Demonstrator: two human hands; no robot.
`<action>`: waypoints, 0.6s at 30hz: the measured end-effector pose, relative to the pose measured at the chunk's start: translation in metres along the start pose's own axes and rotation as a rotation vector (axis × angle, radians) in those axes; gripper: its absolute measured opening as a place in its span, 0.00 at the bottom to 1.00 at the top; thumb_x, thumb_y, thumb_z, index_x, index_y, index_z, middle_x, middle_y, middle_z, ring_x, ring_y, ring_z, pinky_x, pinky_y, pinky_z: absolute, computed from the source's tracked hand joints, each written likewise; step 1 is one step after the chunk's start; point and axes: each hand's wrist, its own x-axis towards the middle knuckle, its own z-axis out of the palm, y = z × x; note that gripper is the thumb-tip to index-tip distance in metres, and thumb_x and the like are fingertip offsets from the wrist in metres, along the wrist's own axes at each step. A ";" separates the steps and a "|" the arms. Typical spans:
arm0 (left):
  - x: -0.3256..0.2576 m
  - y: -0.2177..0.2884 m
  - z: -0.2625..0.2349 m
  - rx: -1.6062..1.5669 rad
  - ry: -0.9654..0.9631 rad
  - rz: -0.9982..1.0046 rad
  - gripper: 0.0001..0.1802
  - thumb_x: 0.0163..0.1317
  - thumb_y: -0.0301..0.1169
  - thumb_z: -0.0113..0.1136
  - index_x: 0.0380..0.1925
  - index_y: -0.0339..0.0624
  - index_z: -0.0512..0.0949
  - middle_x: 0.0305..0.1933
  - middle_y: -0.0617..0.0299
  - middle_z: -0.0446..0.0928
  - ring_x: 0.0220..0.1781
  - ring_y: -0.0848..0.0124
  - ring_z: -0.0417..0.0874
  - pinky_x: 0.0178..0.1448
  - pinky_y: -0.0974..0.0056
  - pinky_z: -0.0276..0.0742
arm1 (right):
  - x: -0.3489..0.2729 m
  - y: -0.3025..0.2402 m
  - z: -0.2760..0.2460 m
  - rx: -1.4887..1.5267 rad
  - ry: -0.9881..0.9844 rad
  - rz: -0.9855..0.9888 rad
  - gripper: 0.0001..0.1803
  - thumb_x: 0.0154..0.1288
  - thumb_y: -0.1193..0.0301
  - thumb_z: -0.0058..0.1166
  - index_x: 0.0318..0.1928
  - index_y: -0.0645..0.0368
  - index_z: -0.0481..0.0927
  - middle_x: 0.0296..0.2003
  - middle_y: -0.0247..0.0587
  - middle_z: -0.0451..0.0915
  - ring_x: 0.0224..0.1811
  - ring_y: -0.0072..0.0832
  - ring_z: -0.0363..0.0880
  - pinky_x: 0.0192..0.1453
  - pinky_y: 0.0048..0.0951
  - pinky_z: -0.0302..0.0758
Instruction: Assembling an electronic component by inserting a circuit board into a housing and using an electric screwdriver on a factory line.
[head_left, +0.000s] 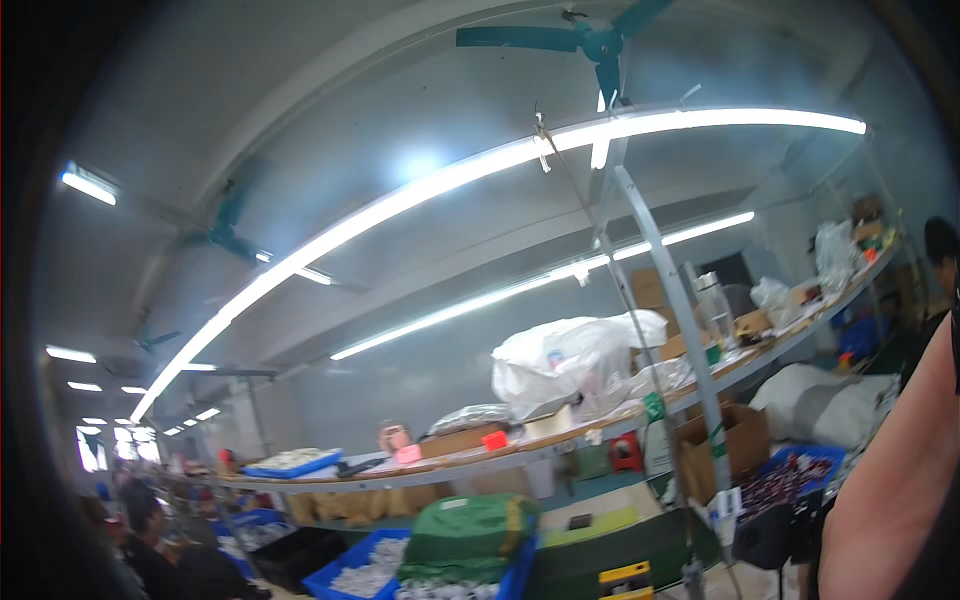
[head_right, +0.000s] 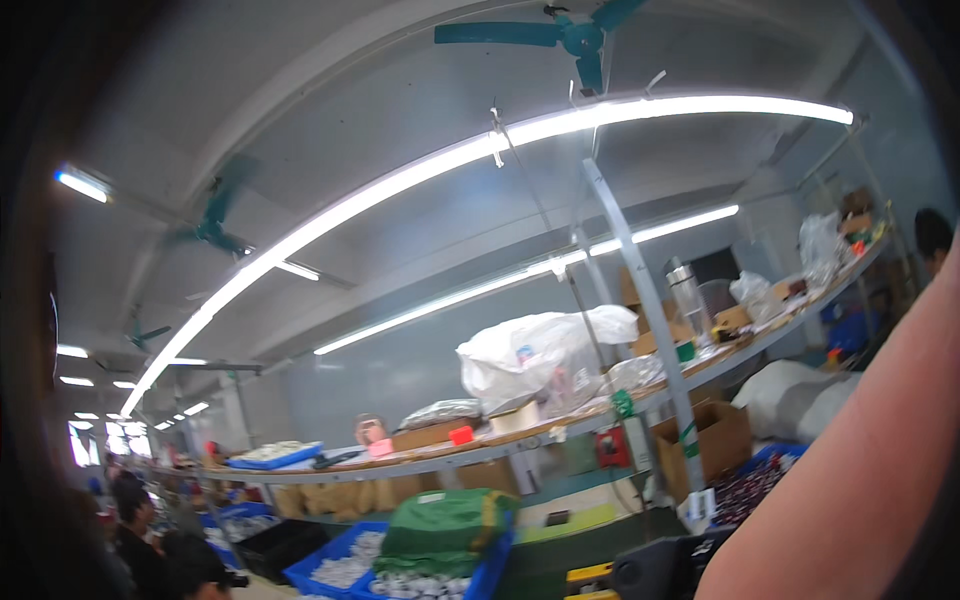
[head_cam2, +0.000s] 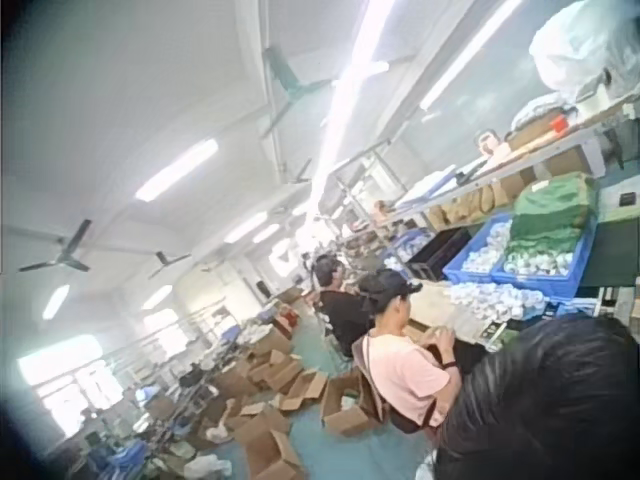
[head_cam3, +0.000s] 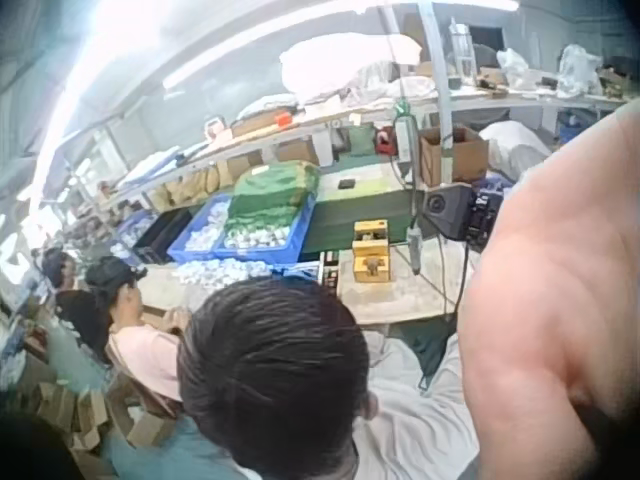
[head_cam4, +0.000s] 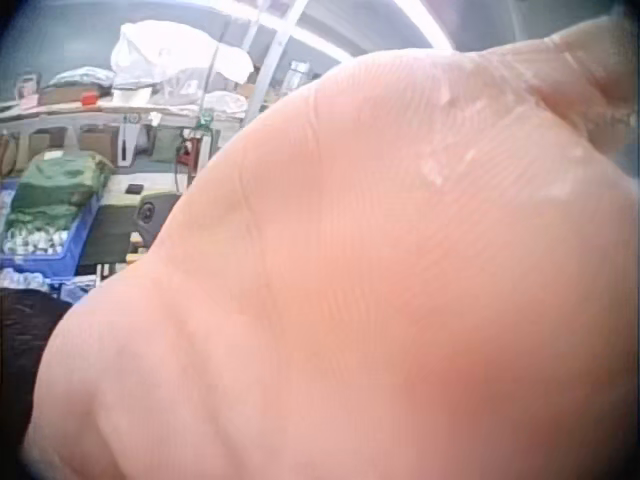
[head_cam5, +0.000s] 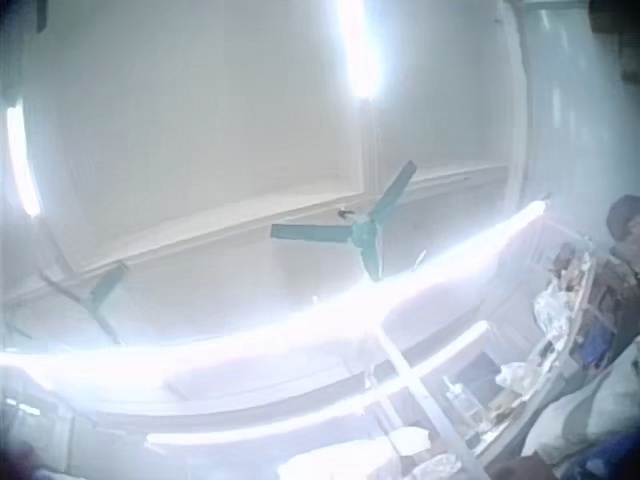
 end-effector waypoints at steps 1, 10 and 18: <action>-0.005 0.008 -0.005 0.050 0.015 -0.030 0.38 0.65 0.55 0.52 0.58 0.29 0.67 0.67 0.44 0.65 0.65 0.44 0.69 0.64 0.46 0.65 | -0.015 0.000 -0.003 -0.019 0.029 0.043 0.40 0.59 0.49 0.55 0.65 0.43 0.49 0.65 0.50 0.46 0.65 0.44 0.53 0.65 0.33 0.56; 0.009 -0.073 0.049 0.023 0.008 0.032 0.38 0.63 0.54 0.55 0.60 0.33 0.64 0.67 0.44 0.64 0.65 0.44 0.70 0.62 0.48 0.68 | -0.093 0.027 -0.121 -0.197 -0.218 0.117 0.36 0.58 0.50 0.55 0.61 0.43 0.51 0.61 0.48 0.49 0.61 0.43 0.55 0.61 0.33 0.57; 0.051 -0.048 0.045 0.119 -0.086 0.096 0.38 0.61 0.52 0.57 0.61 0.36 0.62 0.68 0.43 0.62 0.64 0.44 0.70 0.61 0.49 0.70 | -0.117 0.049 -0.217 -0.433 -0.304 0.174 0.33 0.57 0.52 0.54 0.58 0.43 0.54 0.58 0.47 0.51 0.58 0.43 0.57 0.58 0.34 0.59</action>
